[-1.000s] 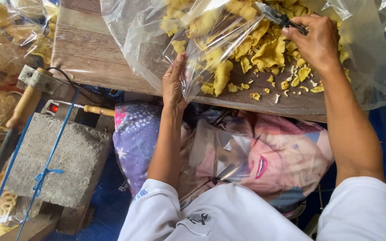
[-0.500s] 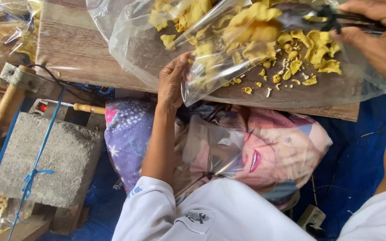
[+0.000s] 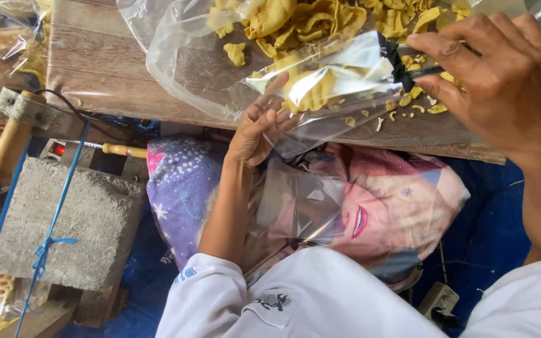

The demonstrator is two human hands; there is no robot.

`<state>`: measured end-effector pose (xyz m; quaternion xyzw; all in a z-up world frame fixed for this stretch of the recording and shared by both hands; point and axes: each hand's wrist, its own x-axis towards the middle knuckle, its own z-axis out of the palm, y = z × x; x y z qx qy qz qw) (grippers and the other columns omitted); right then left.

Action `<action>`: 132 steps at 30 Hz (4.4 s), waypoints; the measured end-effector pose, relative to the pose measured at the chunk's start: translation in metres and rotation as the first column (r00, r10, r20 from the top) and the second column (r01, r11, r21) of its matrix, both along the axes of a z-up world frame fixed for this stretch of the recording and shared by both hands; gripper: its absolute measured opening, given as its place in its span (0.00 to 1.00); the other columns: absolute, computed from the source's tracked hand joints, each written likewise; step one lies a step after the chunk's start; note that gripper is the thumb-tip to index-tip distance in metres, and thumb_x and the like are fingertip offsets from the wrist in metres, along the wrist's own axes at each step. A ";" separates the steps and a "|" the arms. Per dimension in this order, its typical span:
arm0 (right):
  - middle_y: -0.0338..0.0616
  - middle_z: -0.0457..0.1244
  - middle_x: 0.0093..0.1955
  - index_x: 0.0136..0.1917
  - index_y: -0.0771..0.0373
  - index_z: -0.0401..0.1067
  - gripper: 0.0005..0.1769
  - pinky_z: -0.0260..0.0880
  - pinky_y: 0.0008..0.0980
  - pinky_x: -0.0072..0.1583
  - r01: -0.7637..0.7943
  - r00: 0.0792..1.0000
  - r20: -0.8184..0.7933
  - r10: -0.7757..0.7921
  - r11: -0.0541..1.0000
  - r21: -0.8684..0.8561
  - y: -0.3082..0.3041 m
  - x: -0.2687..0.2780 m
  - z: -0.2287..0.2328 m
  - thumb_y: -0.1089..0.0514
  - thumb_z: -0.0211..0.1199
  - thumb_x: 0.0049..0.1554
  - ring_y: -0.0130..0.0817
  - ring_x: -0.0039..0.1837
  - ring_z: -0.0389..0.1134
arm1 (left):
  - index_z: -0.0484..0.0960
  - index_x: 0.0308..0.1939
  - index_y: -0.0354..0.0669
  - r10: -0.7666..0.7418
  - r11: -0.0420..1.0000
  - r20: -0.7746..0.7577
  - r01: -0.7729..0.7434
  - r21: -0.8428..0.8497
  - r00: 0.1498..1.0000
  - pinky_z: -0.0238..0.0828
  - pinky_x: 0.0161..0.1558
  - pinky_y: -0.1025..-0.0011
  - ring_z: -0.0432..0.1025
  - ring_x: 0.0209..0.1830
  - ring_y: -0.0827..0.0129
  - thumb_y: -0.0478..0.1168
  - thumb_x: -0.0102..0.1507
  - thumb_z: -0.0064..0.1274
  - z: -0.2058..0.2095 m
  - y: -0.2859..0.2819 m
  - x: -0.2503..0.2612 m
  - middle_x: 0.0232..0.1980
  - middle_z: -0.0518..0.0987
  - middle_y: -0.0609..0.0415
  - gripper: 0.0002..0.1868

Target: Packing yellow snacks into plastic bags and sealing them using a manual heat sealer.

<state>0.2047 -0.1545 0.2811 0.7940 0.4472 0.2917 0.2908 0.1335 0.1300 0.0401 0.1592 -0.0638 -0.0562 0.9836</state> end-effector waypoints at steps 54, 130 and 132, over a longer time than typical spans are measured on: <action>0.67 0.57 0.61 0.83 0.88 0.64 0.34 0.65 0.37 0.54 0.265 0.614 -0.778 0.134 0.893 0.363 -0.057 0.016 0.004 0.72 0.65 0.68 0.46 0.49 0.60 | 0.63 0.76 0.38 0.043 0.984 0.088 -0.027 -0.175 0.995 0.69 0.70 0.66 0.71 0.68 0.57 0.32 0.57 0.72 -0.028 -0.006 -0.005 0.74 0.69 0.42 0.47; 0.66 0.62 0.52 0.79 0.88 0.65 0.23 0.61 0.30 0.42 0.502 0.301 -0.914 0.272 0.770 0.394 -0.050 0.087 -0.023 0.72 0.60 0.75 0.41 0.41 0.58 | 0.65 0.73 0.42 0.110 0.976 0.142 -0.081 -0.200 0.984 0.64 0.71 0.53 0.68 0.70 0.53 0.41 0.63 0.70 -0.044 -0.024 0.011 0.71 0.71 0.45 0.39; 0.59 0.62 0.57 0.82 0.73 0.63 0.22 0.63 0.29 0.44 0.609 0.240 -0.933 0.268 0.707 0.360 -0.062 0.100 -0.028 0.65 0.55 0.78 0.36 0.43 0.58 | 0.66 0.74 0.38 0.087 0.970 0.103 -0.061 -0.233 0.991 0.71 0.67 0.62 0.72 0.67 0.57 0.43 0.61 0.73 -0.043 -0.023 0.010 0.72 0.72 0.48 0.43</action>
